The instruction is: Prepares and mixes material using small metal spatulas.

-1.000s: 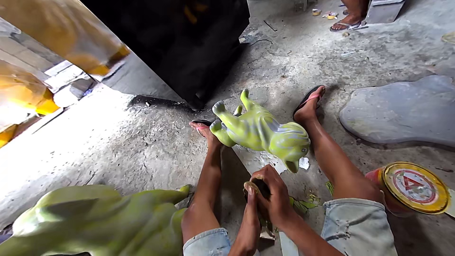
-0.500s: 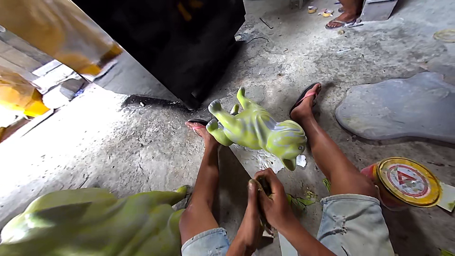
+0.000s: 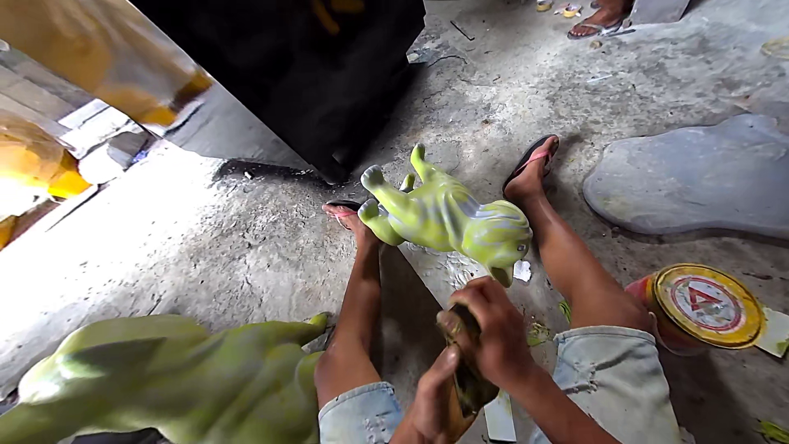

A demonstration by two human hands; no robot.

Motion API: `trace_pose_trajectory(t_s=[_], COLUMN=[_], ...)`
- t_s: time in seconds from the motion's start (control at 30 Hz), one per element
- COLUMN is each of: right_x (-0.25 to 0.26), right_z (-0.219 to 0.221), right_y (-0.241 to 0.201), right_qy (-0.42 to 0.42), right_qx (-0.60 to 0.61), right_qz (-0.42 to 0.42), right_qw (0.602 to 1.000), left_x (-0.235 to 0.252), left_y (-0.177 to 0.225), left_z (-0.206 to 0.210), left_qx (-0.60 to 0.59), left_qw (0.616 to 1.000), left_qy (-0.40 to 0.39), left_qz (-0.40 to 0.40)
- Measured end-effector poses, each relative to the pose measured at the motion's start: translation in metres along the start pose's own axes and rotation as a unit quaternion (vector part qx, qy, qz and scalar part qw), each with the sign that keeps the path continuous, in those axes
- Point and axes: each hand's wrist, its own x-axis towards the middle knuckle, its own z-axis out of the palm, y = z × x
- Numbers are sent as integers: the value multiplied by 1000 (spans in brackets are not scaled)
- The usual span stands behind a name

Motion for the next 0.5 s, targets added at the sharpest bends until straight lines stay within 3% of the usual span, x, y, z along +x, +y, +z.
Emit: trace_pose_trajectory(t_s=[0.07,0.17,0.23,0.37,0.5], right_x=[1,17,16,-4,-19], right_z=[2,-1,4,9,-1], right_y=[-2,2,1,2,3], right_qy=[3,56,45,4,-68], right_qx=[-45,-127,-140,-56,40], right_qz=[-54,7,19,-21,32], right_qw=[998,990,989,998,996], left_x=[6,22,29,44,53], left_y=[-10,-21,-18,-6,-13], left_z=[15,35,37,39,43], left_qx=[60,217,253,204,136], left_qw=[985,926,915,932,928], left_qy=[157,298,299,279,300], left_qz=[32,83,97,104,172])
